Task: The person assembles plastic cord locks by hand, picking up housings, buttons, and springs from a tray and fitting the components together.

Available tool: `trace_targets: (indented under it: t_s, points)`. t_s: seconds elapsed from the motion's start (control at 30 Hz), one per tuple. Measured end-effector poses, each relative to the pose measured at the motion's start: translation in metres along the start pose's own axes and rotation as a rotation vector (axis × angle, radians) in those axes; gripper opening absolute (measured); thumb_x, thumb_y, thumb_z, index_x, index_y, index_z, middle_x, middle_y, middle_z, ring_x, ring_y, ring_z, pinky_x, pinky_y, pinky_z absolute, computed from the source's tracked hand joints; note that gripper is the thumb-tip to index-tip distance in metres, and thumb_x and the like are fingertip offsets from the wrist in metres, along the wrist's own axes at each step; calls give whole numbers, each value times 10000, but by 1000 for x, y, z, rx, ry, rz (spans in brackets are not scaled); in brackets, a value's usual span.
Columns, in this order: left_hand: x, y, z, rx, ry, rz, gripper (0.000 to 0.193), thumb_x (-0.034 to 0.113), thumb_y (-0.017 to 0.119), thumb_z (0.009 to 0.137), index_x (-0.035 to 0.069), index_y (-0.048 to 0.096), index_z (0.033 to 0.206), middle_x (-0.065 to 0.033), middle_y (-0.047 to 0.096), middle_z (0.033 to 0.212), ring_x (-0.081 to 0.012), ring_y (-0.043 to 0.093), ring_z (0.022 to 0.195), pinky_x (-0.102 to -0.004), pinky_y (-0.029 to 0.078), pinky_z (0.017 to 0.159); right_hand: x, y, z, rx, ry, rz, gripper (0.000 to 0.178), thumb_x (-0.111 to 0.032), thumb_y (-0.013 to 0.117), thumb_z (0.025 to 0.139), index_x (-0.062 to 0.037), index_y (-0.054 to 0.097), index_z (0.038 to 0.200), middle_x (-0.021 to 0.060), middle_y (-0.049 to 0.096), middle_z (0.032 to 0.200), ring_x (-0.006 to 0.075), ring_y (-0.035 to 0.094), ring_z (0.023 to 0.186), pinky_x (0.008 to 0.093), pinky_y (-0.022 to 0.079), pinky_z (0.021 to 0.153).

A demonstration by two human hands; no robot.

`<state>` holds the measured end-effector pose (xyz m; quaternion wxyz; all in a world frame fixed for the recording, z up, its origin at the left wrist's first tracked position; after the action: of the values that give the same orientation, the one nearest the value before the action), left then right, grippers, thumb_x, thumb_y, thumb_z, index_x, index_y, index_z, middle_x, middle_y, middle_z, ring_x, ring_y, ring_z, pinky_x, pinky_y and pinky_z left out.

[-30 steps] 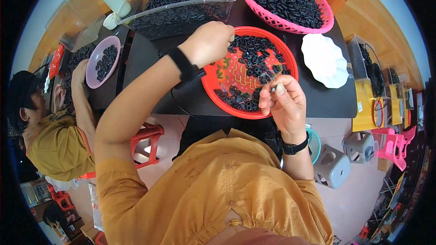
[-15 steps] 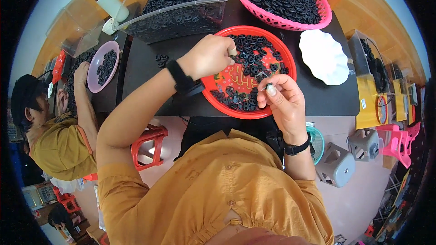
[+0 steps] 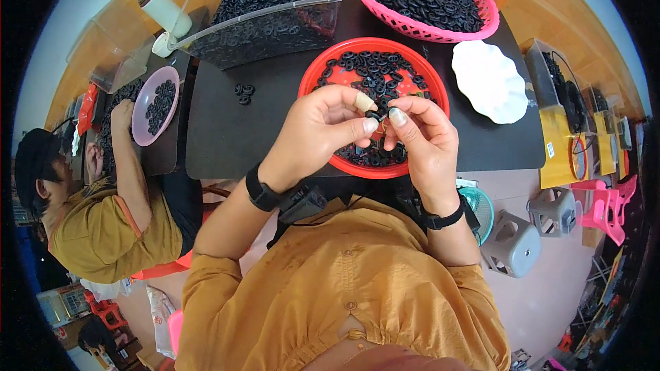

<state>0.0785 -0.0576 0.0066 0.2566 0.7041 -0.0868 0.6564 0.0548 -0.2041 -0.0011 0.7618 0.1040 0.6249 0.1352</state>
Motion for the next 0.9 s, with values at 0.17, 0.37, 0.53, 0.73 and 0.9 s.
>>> trace_targets:
  t_s: [0.17,0.37,0.53,0.73,0.9]
  points:
    - [-9,2,-12,50,89,-35,275,4,618,892,28,587,1164,-65,652,1048,-118,634,859,-254,554,732,-7,2,-2,-5,-14,-52,174,-61,618,917,9,621,1077,28,624,864,71,559,666,202,474,590]
    - [-7,0,-23,145,102,-18,207,1,608,902,-13,611,1108,-61,663,963,-108,643,797,-247,557,713,-15,10,-1,-9,-37,-162,166,-54,635,903,12,639,1056,22,609,866,58,556,656,185,460,553]
    - [0,-3,-30,187,207,133,201,-4,610,899,-7,616,1099,-87,690,967,-125,669,804,-253,567,699,-20,16,1,-52,-26,-272,144,-41,648,888,11,662,1021,21,602,891,53,556,663,180,457,539]
    - [4,-6,-32,226,308,251,212,-10,645,866,-5,609,1075,-100,709,915,-120,679,805,-257,561,714,-21,19,3,-95,-3,-322,118,-34,654,879,-2,685,987,14,601,878,46,557,686,177,443,533]
    - [5,-5,-31,234,309,265,180,-17,652,853,0,603,1025,-95,711,869,-107,678,776,-249,550,698,-19,17,4,-103,51,-335,121,-48,668,871,-11,693,984,5,601,850,37,542,648,174,416,508]
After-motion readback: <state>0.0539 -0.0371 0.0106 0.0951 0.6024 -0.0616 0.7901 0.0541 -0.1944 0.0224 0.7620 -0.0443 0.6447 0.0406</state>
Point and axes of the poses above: each hand's wrist, its own z-axis towards the middle knuckle, its own y-axis out of the palm, x = y × z, the point moved 7 cm from there along z, towards the middle knuckle
